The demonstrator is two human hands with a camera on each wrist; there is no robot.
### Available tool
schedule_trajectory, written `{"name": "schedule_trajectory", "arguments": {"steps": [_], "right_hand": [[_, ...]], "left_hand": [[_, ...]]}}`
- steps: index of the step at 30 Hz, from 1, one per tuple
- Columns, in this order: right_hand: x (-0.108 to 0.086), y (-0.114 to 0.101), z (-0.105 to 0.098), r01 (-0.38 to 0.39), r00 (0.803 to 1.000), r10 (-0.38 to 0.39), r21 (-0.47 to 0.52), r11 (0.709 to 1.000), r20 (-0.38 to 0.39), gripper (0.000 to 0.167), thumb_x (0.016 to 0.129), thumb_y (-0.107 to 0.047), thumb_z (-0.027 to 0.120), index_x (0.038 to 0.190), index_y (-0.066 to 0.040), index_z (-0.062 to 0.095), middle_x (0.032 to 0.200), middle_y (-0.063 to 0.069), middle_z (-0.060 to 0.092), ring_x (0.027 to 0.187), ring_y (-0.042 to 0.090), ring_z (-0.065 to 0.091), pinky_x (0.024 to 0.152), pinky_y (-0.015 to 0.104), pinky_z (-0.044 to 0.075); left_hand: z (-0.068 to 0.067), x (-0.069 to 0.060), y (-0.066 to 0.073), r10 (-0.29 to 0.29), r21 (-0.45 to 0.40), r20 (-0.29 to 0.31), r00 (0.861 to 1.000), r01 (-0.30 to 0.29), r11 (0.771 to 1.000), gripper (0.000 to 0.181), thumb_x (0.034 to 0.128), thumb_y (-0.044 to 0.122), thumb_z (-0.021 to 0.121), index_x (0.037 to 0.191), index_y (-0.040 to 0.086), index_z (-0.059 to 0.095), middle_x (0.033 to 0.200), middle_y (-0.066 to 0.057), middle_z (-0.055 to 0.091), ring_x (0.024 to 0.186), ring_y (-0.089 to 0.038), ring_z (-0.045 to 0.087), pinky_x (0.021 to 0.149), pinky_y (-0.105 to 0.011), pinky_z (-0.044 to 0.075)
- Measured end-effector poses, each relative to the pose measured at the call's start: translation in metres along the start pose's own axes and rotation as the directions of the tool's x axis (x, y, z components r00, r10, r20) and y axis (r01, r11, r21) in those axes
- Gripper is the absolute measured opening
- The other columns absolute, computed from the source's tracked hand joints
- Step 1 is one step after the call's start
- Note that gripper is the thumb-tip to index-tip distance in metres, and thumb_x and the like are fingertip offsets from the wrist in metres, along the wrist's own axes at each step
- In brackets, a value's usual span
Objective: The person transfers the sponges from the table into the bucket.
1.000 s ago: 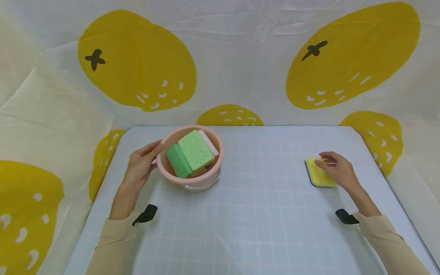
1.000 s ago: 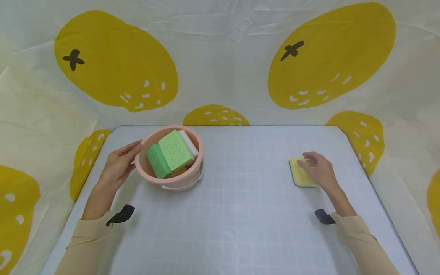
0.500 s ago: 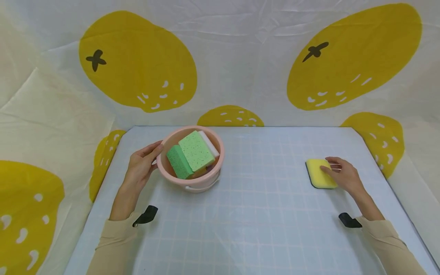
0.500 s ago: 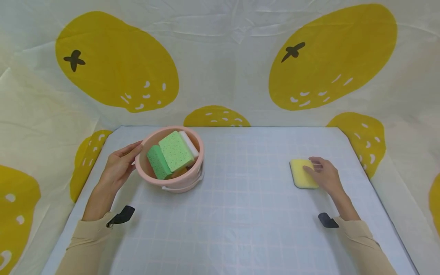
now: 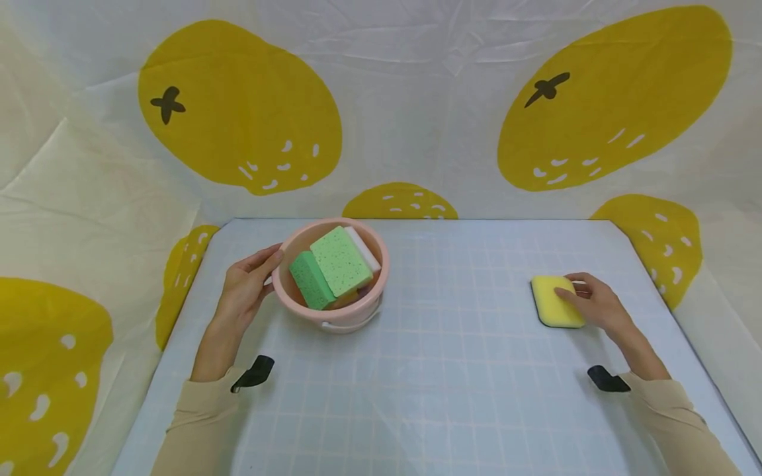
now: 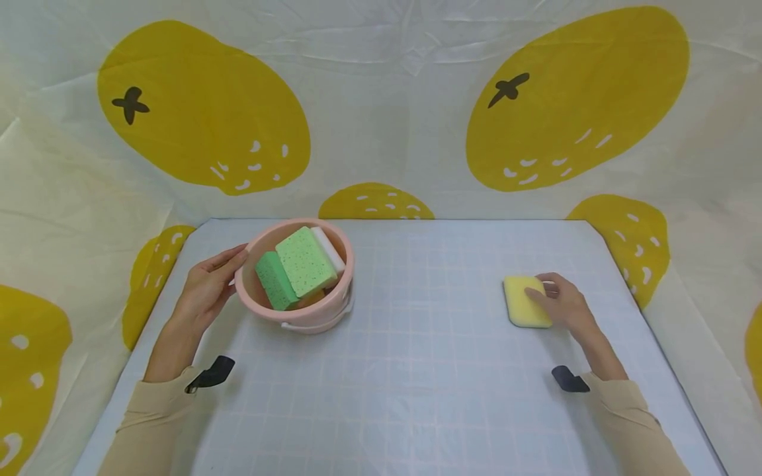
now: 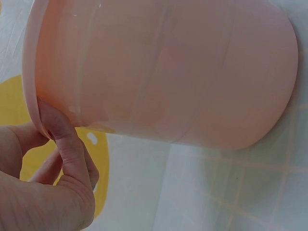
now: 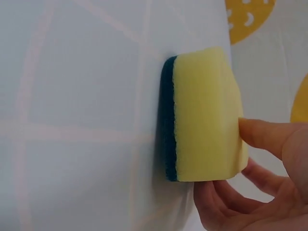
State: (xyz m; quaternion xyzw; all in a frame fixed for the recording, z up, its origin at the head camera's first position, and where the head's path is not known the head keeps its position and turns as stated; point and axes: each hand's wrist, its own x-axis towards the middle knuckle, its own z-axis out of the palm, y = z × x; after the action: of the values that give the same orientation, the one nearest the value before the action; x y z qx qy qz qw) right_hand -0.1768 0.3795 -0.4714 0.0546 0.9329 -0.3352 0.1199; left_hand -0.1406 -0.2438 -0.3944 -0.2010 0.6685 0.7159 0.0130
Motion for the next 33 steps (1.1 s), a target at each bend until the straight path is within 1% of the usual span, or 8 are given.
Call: {"name": "schedule_trajectory", "arguments": {"steps": [8,14,20,23,26,29,31,33], "right_hand": [[-0.004,-0.003,-0.014,-0.015,1.000,0.016,-0.020,1.000,0.020,0.078,0.102,-0.055,0.057,0.148,0.006,0.040,0.144,0.042,0.038,0.127,0.058,0.041,0.100,0.071,0.043],[-0.008,-0.007,-0.022,0.027,0.999,-0.026,-0.038,0.999,0.024,0.072,0.103,-0.050,0.059,0.145,0.007,0.045,0.141,0.040,0.044,0.121,0.055,0.047,0.097,0.067,0.047],[-0.013,-0.014,-0.028,0.036,0.999,-0.036,-0.022,0.999,0.006,0.074,0.101,-0.050,0.062,0.144,0.008,0.047,0.138,0.039,0.049,0.120,0.053,0.051,0.097,0.067,0.047],[-0.014,-0.019,-0.030,0.052,0.999,-0.052,-0.009,0.999,-0.008,0.074,0.100,-0.050,0.063,0.143,0.008,0.047,0.138,0.038,0.049,0.120,0.053,0.051,0.098,0.068,0.046],[-0.014,-0.025,-0.032,0.074,0.997,-0.074,-0.007,0.997,-0.033,0.073,0.100,-0.051,0.064,0.142,0.007,0.049,0.135,0.036,0.052,0.118,0.052,0.056,0.098,0.066,0.048],[-0.015,-0.033,-0.035,0.096,0.994,-0.096,-0.002,0.995,-0.046,0.072,0.100,-0.050,0.065,0.141,0.007,0.050,0.133,0.035,0.054,0.115,0.050,0.059,0.096,0.060,0.053],[-0.015,-0.038,-0.037,0.111,0.993,-0.111,0.006,0.994,-0.046,0.071,0.100,-0.048,0.066,0.141,0.007,0.050,0.133,0.035,0.055,0.114,0.049,0.060,0.090,0.047,0.059],[-0.016,-0.044,-0.039,0.128,0.991,-0.128,0.011,0.992,-0.046,0.069,0.099,-0.046,0.067,0.141,0.008,0.051,0.132,0.034,0.055,0.113,0.048,0.061,0.082,0.031,0.061]], "left_hand": [[0.001,0.000,0.001,-0.004,0.010,0.000,1.000,0.004,1.000,0.061,0.0923,0.038,0.077,0.144,0.010,0.060,0.138,-0.002,0.060,0.113,-0.011,0.060,0.081,-0.018,0.058],[0.000,-0.001,0.001,-0.012,0.022,-0.006,1.000,0.013,1.000,0.063,0.0916,0.040,0.077,0.145,0.011,0.060,0.139,-0.002,0.059,0.114,-0.011,0.060,0.081,-0.018,0.057],[0.001,-0.001,0.002,-0.018,0.033,-0.005,1.000,0.018,0.999,0.063,0.0915,0.041,0.077,0.145,0.012,0.060,0.141,-0.002,0.058,0.116,-0.012,0.058,0.082,-0.018,0.057],[0.000,-0.001,0.002,-0.020,0.033,0.002,1.000,0.020,0.999,0.065,0.0909,0.042,0.077,0.146,0.012,0.059,0.142,-0.002,0.057,0.118,-0.013,0.057,0.082,-0.018,0.057],[0.000,-0.001,0.002,-0.021,0.030,0.008,1.000,0.020,0.999,0.066,0.0902,0.043,0.077,0.146,0.013,0.059,0.143,-0.002,0.057,0.119,-0.014,0.057,0.083,-0.017,0.057],[0.000,-0.001,0.002,-0.019,0.026,0.009,1.000,0.019,0.999,0.067,0.0895,0.043,0.077,0.147,0.013,0.058,0.143,-0.002,0.057,0.119,-0.014,0.057,0.083,-0.018,0.057],[0.000,-0.001,0.002,-0.017,0.022,0.011,1.000,0.017,1.000,0.067,0.0896,0.043,0.077,0.147,0.013,0.058,0.143,-0.002,0.057,0.119,-0.014,0.057,0.083,-0.018,0.057],[0.000,-0.001,0.002,-0.018,0.021,0.013,1.000,0.018,1.000,0.067,0.0897,0.043,0.077,0.147,0.013,0.058,0.143,-0.002,0.057,0.119,-0.013,0.057,0.083,-0.018,0.057]]}}
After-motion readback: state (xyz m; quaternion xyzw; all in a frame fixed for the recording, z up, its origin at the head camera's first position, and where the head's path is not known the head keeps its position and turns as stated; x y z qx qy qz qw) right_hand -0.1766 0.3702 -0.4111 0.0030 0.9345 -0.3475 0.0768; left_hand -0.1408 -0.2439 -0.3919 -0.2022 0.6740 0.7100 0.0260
